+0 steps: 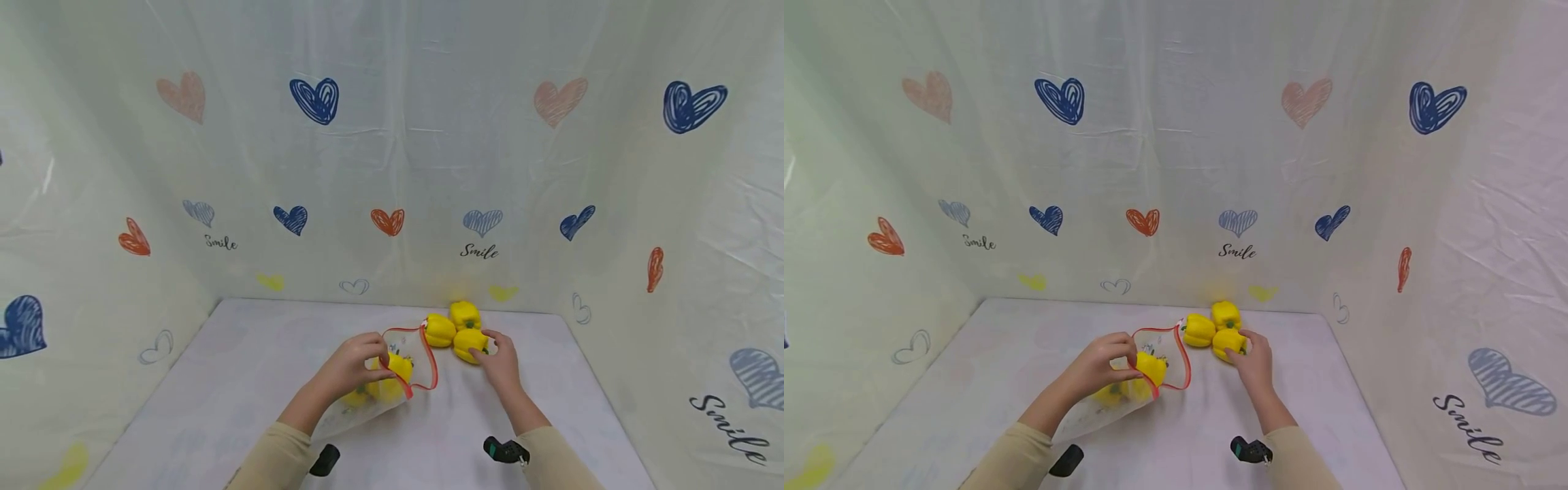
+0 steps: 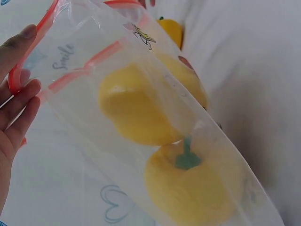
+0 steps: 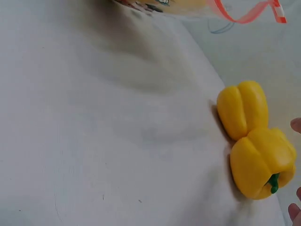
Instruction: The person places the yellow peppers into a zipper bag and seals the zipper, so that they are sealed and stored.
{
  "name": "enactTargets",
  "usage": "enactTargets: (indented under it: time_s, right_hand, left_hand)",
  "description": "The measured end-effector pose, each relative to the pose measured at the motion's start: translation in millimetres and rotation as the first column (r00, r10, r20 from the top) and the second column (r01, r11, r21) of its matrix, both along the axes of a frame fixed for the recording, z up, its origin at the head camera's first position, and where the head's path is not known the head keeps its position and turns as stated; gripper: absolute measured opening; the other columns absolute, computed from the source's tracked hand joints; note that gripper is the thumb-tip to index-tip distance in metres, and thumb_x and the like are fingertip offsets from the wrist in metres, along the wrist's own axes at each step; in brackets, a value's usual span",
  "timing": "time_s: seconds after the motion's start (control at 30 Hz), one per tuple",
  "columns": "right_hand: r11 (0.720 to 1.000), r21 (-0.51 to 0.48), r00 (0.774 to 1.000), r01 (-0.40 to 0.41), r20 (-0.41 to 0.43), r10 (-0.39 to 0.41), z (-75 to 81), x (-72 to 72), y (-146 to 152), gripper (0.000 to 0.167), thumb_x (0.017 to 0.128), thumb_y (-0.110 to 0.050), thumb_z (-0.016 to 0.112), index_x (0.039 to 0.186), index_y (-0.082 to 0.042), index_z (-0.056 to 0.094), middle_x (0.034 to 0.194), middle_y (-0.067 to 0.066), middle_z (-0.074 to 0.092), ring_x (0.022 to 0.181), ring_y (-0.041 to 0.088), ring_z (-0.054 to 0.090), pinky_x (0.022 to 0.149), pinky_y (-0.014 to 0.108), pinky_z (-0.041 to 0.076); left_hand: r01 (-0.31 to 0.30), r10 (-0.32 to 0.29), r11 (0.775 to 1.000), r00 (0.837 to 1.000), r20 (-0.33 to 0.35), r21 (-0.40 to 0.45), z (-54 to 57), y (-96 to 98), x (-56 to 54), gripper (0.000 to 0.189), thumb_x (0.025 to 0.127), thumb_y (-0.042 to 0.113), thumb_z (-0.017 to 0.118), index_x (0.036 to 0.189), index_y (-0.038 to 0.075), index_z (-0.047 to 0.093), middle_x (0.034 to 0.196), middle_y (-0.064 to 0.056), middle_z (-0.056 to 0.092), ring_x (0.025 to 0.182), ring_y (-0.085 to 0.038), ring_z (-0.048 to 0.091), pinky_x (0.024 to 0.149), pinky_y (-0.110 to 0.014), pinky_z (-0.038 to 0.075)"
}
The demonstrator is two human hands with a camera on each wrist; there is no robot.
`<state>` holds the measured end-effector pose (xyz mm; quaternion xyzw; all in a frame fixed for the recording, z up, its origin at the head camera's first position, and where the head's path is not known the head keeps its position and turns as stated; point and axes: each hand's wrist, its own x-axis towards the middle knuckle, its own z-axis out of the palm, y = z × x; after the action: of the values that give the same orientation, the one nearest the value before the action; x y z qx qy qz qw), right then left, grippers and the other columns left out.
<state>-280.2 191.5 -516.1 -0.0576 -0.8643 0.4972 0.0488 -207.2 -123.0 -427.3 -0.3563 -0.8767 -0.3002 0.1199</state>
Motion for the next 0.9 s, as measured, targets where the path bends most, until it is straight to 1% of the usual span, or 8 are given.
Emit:
enactTargets:
  time_s: [0.1, 0.27, 0.4, 0.5, 0.63, 0.77, 0.9]
  right_hand:
    - [1.0, 0.007, 1.0, 0.007, 0.021, -0.007, -5.6, -4.7, 5, 0.059, 0.086, -0.015, 0.073, 0.137, 0.001, 0.046, 0.141, 0.026, 0.036, 0.129, 0.043, 0.033, 0.106, 0.057, 0.031]
    - [1.0, 0.003, 0.998, 0.026, 0.062, -0.026, -13.8, -12.7, 8, 0.065, 0.085, -0.012, 0.074, 0.139, 0.002, 0.042, 0.142, 0.027, 0.035, 0.13, 0.044, 0.032, 0.107, 0.058, 0.03]
    - [1.0, 0.001, 0.996, 0.026, 0.08, -0.026, -19.8, -19.5, 9, 0.069, 0.084, -0.009, 0.075, 0.141, 0.003, 0.039, 0.142, 0.029, 0.035, 0.131, 0.046, 0.032, 0.107, 0.058, 0.029]
    - [1.0, -0.02, 0.995, 0.019, 0.099, -0.017, -24.2, -24.6, 8, 0.071, 0.084, -0.008, 0.075, 0.142, 0.001, 0.036, 0.143, 0.029, 0.034, 0.132, 0.045, 0.031, 0.108, 0.058, 0.028]
    - [0.998, -0.055, 0.992, 0.014, 0.125, -0.008, -28.9, -30.1, 8, 0.072, 0.084, -0.007, 0.075, 0.143, -0.001, 0.034, 0.145, 0.028, 0.034, 0.133, 0.045, 0.031, 0.109, 0.058, 0.027]
    - [0.996, -0.083, 0.991, 0.015, 0.134, -0.004, -31.8, -32.3, 8, 0.071, 0.085, -0.006, 0.074, 0.143, -0.001, 0.034, 0.145, 0.029, 0.035, 0.133, 0.045, 0.031, 0.108, 0.056, 0.029]
    - [0.995, -0.101, 0.991, 0.01, 0.133, 0.003, -33.2, -32.9, 8, 0.07, 0.086, -0.005, 0.073, 0.143, -0.001, 0.032, 0.144, 0.029, 0.034, 0.133, 0.046, 0.031, 0.108, 0.056, 0.03]
  left_hand:
    - [-0.004, 0.004, 1.0, 1.0, 0.006, -0.006, 0.0, 0.1, 0.1, 0.021, 0.077, 0.022, 0.084, 0.08, 0.016, 0.065, 0.086, 0.009, 0.054, 0.083, -0.022, 0.059, 0.078, -0.021, 0.052]
    - [-0.01, 0.01, 1.0, 1.0, -0.006, -0.014, 0.4, 0.6, 0.0, 0.02, 0.077, 0.021, 0.084, 0.08, 0.015, 0.065, 0.087, 0.008, 0.055, 0.083, -0.022, 0.058, 0.078, -0.022, 0.052]
    - [-0.028, 0.028, 0.999, 1.0, 0.005, -0.031, 1.2, 1.0, 1.0, 0.02, 0.077, 0.022, 0.084, 0.08, 0.015, 0.065, 0.087, 0.009, 0.055, 0.083, -0.016, 0.057, 0.079, -0.019, 0.051]
    - [-0.041, 0.042, 0.998, 0.999, 0.01, -0.037, 1.3, 0.9, 1.7, 0.021, 0.077, 0.023, 0.084, 0.08, 0.016, 0.065, 0.086, 0.01, 0.054, 0.083, -0.012, 0.055, 0.078, -0.019, 0.051]
    - [-0.036, 0.036, 0.999, 0.999, -0.008, -0.039, 0.5, 0.6, 2.2, 0.021, 0.076, 0.022, 0.085, 0.08, 0.016, 0.065, 0.085, 0.01, 0.054, 0.082, -0.009, 0.053, 0.078, -0.019, 0.051]
    - [-0.025, 0.024, 0.999, 1.0, -0.016, -0.036, 0.2, 0.4, 2.5, 0.021, 0.076, 0.022, 0.085, 0.08, 0.015, 0.065, 0.085, 0.01, 0.054, 0.082, -0.009, 0.053, 0.077, -0.021, 0.052]
    - [-0.031, 0.032, 0.999, 0.999, 0.02, -0.037, 1.1, 0.9, 3.5, 0.02, 0.077, 0.022, 0.084, 0.081, 0.015, 0.066, 0.086, 0.009, 0.054, 0.083, -0.015, 0.056, 0.078, -0.024, 0.053]
